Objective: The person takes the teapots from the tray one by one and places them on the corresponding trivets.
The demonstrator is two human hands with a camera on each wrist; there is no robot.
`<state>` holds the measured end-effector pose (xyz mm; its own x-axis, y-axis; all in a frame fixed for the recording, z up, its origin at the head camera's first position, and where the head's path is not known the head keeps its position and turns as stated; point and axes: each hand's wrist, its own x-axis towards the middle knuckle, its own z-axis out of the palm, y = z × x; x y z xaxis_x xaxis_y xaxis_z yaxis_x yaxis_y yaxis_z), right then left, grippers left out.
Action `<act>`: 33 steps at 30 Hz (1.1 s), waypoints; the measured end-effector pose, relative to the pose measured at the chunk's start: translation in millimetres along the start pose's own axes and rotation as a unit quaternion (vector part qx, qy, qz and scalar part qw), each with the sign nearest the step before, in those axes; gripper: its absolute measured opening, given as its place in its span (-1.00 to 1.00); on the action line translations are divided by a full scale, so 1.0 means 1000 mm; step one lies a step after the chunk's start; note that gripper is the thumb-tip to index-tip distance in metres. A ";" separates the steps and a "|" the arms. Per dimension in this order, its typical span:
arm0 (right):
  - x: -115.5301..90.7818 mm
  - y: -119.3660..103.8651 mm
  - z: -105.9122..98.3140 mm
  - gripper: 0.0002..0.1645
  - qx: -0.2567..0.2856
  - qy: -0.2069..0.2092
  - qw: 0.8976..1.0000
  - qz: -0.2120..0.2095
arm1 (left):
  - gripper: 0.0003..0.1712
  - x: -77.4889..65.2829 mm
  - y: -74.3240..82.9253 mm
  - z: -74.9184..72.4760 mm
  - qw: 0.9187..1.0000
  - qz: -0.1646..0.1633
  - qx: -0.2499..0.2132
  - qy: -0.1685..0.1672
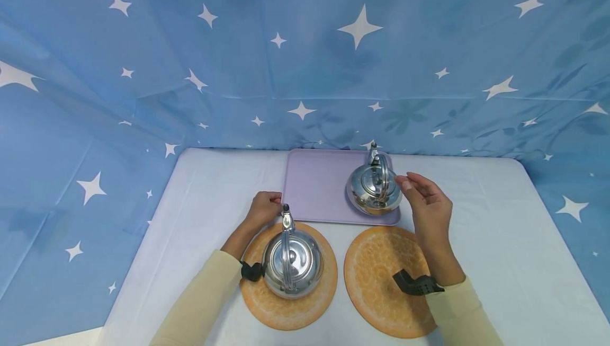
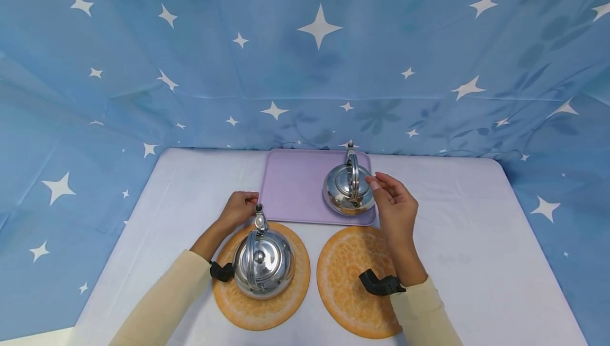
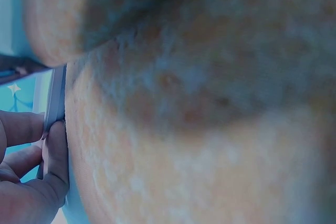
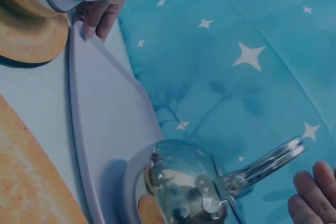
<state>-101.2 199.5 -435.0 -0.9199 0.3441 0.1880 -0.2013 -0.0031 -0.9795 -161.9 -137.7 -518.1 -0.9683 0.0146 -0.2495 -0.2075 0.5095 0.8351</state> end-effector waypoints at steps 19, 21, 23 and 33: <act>0.013 0.008 0.013 -0.54 -0.065 -0.055 0.992 0.091 | -0.53 -0.003 0.002 -0.004 1.000 0.017 -0.018 -0.009; 0.014 0.008 0.013 -0.56 -0.051 -0.063 0.993 0.088 | -0.54 -0.004 0.003 -0.004 0.999 0.027 -0.017 -0.006; 0.014 0.008 0.013 -0.56 -0.040 -0.075 0.993 0.086 | -0.55 -0.004 0.003 -0.004 0.999 0.031 -0.016 -0.003; 0.014 0.008 0.011 -0.41 -0.039 -0.143 0.984 0.098 | -0.55 -0.002 0.002 -0.002 1.000 0.010 -0.009 -0.001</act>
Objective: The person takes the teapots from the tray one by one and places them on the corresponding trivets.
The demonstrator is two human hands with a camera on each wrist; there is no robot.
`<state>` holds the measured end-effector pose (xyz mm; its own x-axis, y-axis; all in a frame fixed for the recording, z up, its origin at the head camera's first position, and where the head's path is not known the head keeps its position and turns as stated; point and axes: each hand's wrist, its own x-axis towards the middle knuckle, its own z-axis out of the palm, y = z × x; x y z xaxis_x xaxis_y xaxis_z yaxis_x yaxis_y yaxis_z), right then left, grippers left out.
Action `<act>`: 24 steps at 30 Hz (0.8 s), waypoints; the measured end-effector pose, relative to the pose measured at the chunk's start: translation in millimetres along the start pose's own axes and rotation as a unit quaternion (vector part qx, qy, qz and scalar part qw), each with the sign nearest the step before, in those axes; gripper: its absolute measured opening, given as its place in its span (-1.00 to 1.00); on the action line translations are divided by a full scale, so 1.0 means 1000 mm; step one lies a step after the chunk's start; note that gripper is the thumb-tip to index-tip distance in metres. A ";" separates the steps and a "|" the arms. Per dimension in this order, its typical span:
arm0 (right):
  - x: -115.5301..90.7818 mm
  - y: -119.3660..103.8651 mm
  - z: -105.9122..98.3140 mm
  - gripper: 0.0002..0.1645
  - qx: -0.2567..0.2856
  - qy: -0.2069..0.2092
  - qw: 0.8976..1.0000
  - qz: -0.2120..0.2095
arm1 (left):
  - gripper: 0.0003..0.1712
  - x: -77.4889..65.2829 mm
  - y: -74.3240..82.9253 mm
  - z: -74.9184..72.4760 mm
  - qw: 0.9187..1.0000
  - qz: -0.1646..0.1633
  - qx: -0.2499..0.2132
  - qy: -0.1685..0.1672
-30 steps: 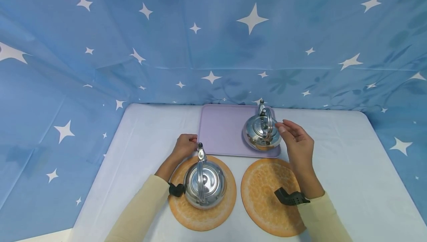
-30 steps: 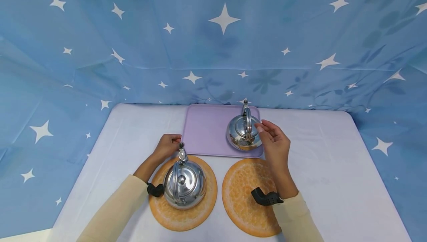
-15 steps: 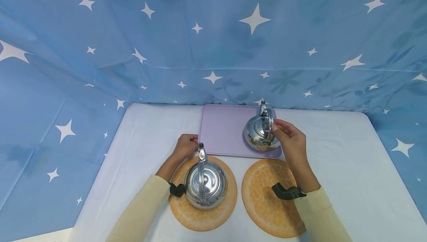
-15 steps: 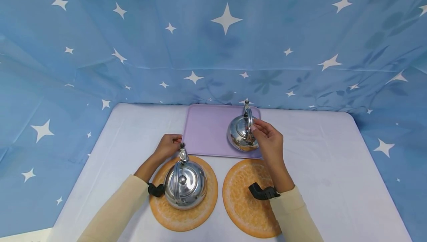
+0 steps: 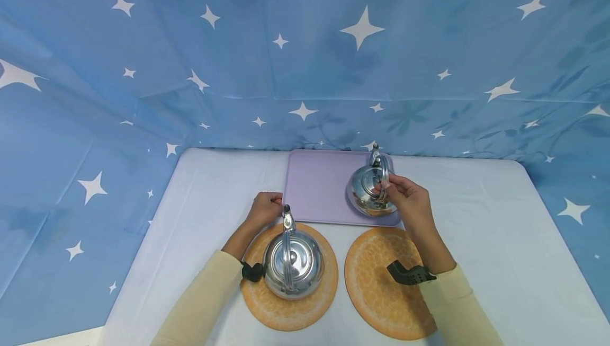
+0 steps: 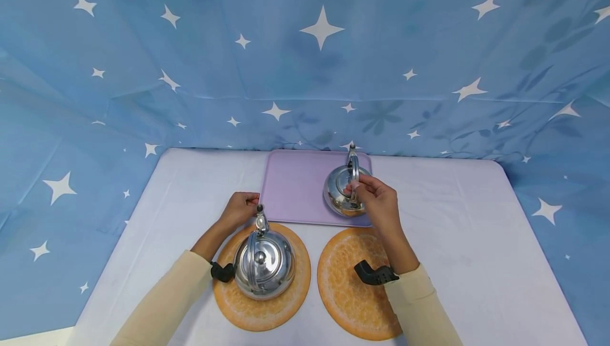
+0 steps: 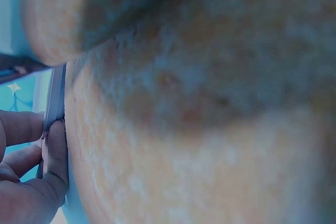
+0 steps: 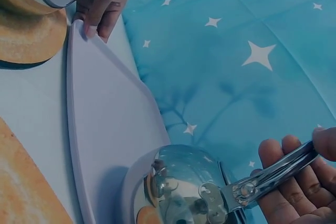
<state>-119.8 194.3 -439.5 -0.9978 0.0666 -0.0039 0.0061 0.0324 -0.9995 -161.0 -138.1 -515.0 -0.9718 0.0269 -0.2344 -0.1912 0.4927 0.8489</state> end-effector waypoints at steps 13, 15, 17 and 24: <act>0.001 -0.001 0.000 -0.46 -0.071 -0.020 0.997 -0.004 | -0.52 -0.001 -0.002 0.001 1.000 -0.001 -0.005 -0.004; 0.001 0.000 0.001 -0.45 -0.067 -0.019 0.998 -0.006 | -0.52 0.000 -0.002 0.001 1.000 -0.001 -0.005 -0.003; 0.001 0.000 0.000 -0.44 -0.061 -0.019 0.998 -0.007 | -0.52 0.000 -0.002 0.001 1.000 -0.001 -0.004 -0.003; -0.001 0.002 0.001 -0.42 -0.049 -0.011 0.999 -0.014 | -0.54 -0.001 -0.001 0.001 1.000 0.001 -0.003 -0.002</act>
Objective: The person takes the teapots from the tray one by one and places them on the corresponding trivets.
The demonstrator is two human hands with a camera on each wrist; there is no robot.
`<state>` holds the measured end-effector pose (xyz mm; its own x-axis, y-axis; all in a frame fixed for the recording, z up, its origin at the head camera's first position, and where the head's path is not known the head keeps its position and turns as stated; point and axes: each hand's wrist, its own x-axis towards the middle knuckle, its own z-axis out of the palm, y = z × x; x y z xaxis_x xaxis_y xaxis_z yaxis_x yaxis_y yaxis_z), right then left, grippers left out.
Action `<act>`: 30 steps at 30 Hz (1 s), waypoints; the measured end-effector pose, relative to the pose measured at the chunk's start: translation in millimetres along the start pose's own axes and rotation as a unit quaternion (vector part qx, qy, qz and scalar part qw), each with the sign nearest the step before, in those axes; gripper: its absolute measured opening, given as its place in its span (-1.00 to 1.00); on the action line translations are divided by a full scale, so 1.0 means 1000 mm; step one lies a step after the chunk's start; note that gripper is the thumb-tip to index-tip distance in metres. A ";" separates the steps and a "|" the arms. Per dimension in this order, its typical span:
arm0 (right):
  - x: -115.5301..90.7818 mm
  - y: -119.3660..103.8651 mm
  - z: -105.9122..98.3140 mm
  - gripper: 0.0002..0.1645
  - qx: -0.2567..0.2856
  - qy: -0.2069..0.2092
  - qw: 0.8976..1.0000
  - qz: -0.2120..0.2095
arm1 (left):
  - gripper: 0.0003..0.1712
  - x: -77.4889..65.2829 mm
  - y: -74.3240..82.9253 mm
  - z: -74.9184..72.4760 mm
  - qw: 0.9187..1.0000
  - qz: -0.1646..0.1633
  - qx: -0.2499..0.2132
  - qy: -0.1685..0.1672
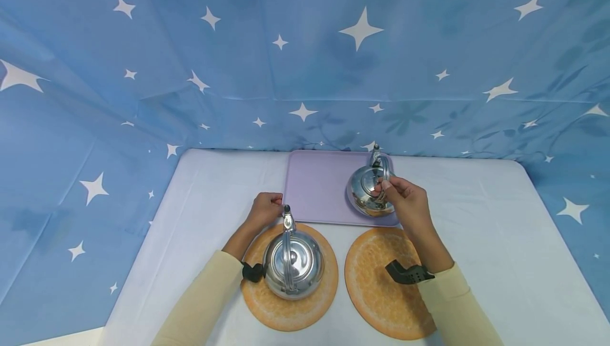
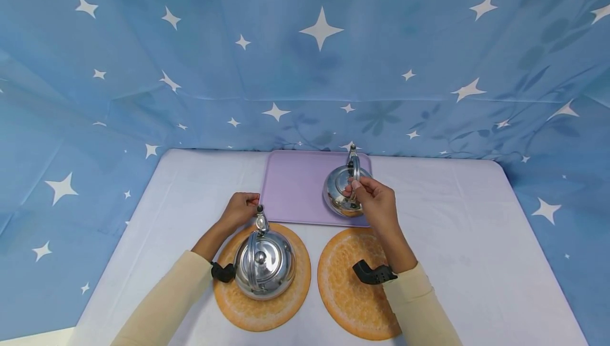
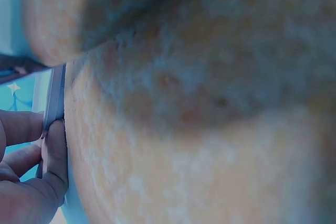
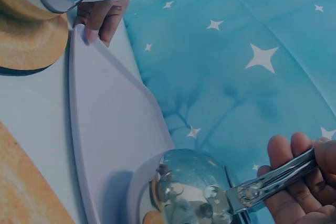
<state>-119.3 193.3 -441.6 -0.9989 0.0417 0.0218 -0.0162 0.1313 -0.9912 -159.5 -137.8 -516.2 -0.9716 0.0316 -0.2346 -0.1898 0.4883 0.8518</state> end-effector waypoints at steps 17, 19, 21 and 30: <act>-0.003 0.003 0.000 -0.46 0.067 0.029 0.996 -0.047 | -0.53 0.000 0.002 0.000 1.000 -0.003 0.002 0.001; -0.004 0.003 -0.001 -0.46 0.071 0.027 0.996 -0.047 | -0.54 0.000 0.002 0.001 1.000 -0.005 0.002 0.000; -0.006 0.002 -0.001 -0.46 0.069 0.026 0.996 -0.045 | -0.54 0.000 0.002 0.001 1.000 -0.007 0.004 0.000; -0.012 -0.005 -0.002 -0.48 0.048 0.032 0.998 -0.034 | -0.54 -0.001 0.001 0.000 1.000 -0.010 -0.004 -0.003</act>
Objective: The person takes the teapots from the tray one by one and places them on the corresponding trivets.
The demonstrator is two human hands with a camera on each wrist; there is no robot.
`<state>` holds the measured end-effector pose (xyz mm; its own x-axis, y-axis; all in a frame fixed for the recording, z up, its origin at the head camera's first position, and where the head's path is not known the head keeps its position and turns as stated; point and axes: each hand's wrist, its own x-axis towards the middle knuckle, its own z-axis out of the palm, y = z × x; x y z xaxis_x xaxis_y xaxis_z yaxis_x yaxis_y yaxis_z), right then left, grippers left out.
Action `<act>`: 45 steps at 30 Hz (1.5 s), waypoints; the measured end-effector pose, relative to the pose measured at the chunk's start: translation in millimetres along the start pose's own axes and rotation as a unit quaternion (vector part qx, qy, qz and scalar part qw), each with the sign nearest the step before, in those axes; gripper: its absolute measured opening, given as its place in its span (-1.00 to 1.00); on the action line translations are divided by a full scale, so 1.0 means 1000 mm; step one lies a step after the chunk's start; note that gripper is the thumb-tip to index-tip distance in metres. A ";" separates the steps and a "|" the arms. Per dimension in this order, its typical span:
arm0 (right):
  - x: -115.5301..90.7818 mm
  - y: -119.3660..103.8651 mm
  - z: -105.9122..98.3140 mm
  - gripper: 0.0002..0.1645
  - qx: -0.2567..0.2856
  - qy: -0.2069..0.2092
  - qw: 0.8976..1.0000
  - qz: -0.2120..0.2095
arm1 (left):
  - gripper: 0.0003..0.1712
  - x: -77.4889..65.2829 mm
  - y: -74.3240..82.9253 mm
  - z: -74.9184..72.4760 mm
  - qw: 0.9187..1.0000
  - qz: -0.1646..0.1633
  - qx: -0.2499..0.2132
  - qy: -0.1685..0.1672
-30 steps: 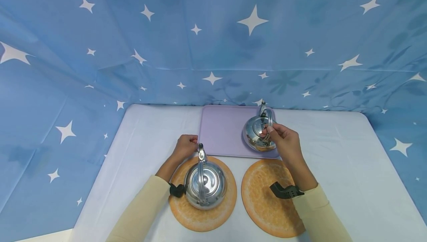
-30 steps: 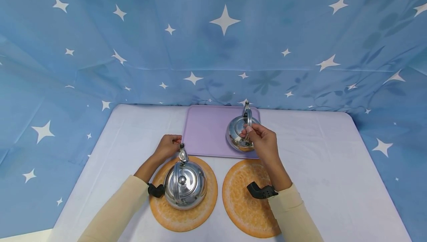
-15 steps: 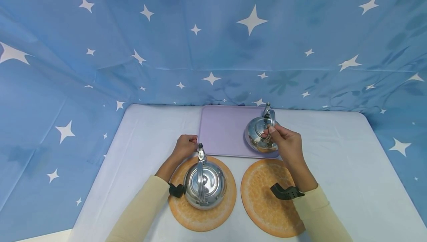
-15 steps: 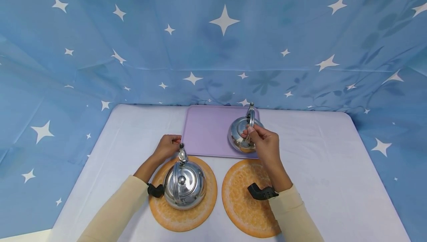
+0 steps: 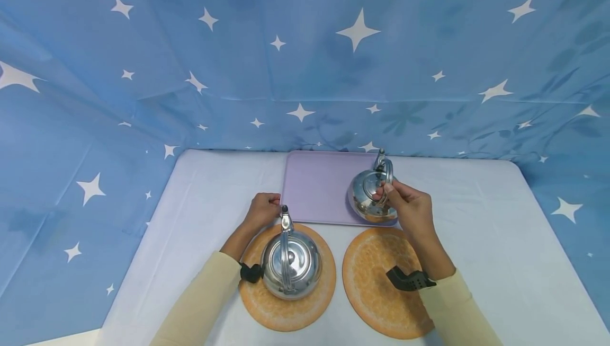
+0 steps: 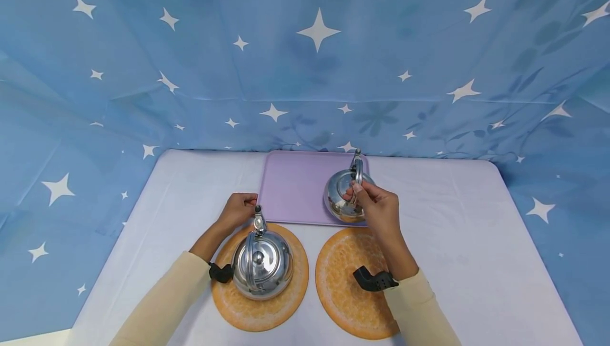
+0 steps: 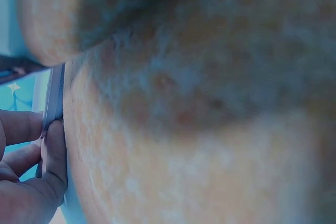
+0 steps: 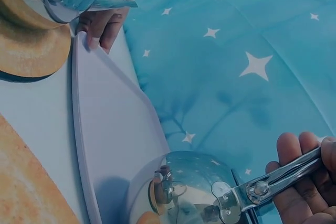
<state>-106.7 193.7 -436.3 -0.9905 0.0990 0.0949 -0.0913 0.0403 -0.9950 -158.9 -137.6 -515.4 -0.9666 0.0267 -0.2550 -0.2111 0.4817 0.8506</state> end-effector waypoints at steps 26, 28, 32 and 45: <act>-0.033 -0.029 0.007 -0.60 -0.041 -0.009 0.998 -0.035 | -0.54 0.002 -0.003 -0.001 1.000 -0.004 0.014 0.006; -0.034 -0.030 0.007 -0.60 -0.039 -0.009 0.999 -0.035 | -0.54 0.002 -0.002 -0.001 1.000 -0.004 0.015 0.006; -0.038 -0.032 0.008 -0.61 -0.038 -0.010 0.999 -0.027 | -0.53 0.002 -0.001 -0.001 1.000 -0.002 0.016 0.002; -0.059 -0.044 0.015 -0.72 -0.039 -0.031 0.998 -0.038 | -0.52 0.003 -0.002 0.001 1.000 -0.001 0.009 0.002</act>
<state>-45.4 170.7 -399.0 -0.9858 0.0319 0.1647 -0.1597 0.1224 -0.9795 -160.9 -137.7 -517.8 -0.9668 0.0230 -0.2545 -0.2097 0.4978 0.8416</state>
